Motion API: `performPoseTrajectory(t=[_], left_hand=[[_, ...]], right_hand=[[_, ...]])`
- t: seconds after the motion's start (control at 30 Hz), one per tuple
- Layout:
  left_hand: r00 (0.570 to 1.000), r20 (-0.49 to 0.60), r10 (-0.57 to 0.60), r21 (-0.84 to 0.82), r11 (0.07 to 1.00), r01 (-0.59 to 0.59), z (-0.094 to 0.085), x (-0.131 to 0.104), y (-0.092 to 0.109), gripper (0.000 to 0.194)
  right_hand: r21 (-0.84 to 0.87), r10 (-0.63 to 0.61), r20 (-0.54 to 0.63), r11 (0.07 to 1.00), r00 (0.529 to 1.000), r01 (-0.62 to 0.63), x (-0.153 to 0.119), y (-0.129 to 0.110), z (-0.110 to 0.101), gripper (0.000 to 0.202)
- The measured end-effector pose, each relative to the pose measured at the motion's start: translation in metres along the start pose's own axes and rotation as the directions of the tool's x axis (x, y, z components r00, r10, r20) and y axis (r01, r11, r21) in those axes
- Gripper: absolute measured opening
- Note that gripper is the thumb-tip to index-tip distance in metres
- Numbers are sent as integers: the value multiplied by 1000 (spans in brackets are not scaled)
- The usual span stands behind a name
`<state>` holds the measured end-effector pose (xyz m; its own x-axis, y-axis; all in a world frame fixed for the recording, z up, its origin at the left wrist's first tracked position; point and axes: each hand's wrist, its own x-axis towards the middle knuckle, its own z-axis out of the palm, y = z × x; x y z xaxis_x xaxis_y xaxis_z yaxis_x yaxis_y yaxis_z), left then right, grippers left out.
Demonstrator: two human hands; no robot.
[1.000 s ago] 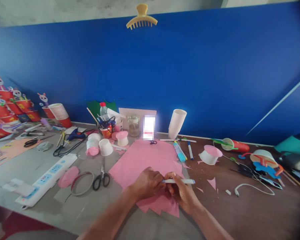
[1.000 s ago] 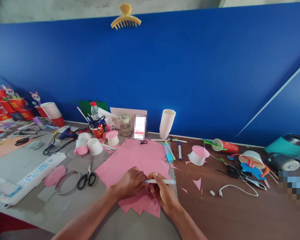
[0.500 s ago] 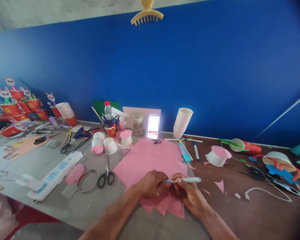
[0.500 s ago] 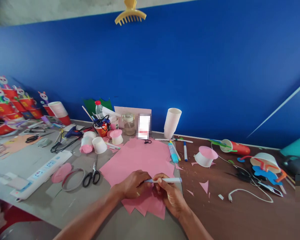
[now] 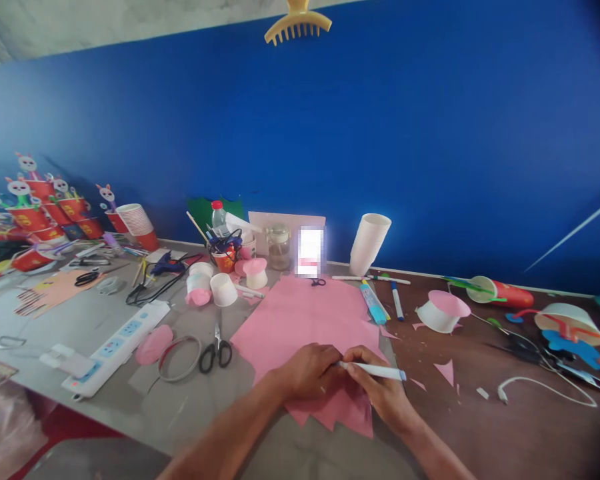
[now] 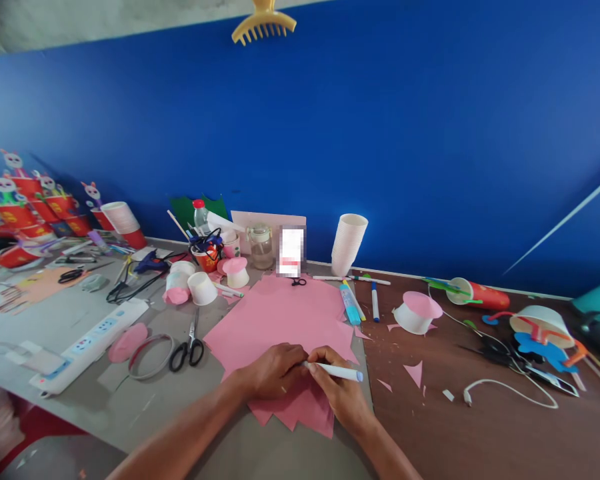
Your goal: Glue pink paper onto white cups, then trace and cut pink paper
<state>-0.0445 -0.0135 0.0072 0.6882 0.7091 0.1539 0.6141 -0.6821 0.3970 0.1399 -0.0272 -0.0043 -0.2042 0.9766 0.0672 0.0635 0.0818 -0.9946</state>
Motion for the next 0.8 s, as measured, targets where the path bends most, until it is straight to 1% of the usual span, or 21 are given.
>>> performPoseTrajectory(t=[0.17,0.27,0.37,0.47,0.57,0.6,0.67,0.8], left_hand=[[997,-68,22,11,1000,-22,2,1,0,12],[992,-128,8,-3,1000,-8,4,1,-2,14],[987,-160,31,-11,999,-33,6,2,-5,17],[988,-143,57,33,998,-53,7,2,-7,18],[992,-105,64,71,996,-57,6,1,-7,17],[993,-97,71,76,995,-64,5,1,-7,17],[991,-92,94,88,992,-86,4,0,-8,14],[980,-109,165,106,983,-153,2,1,-12,8]], right_hand=[[-63,-62,-23,996,998,60,-2,4,2,23],[-90,-129,14,987,992,130,-4,4,4,15],[-90,-212,60,972,975,217,-5,4,6,13],[-110,-262,124,955,957,276,-5,5,8,16],[-154,-311,213,925,926,346,-6,5,10,22],[-166,-330,225,914,917,370,-6,5,10,23],[-197,-352,234,896,906,398,-6,5,11,23],[-242,-396,207,865,894,439,-7,5,10,21]])
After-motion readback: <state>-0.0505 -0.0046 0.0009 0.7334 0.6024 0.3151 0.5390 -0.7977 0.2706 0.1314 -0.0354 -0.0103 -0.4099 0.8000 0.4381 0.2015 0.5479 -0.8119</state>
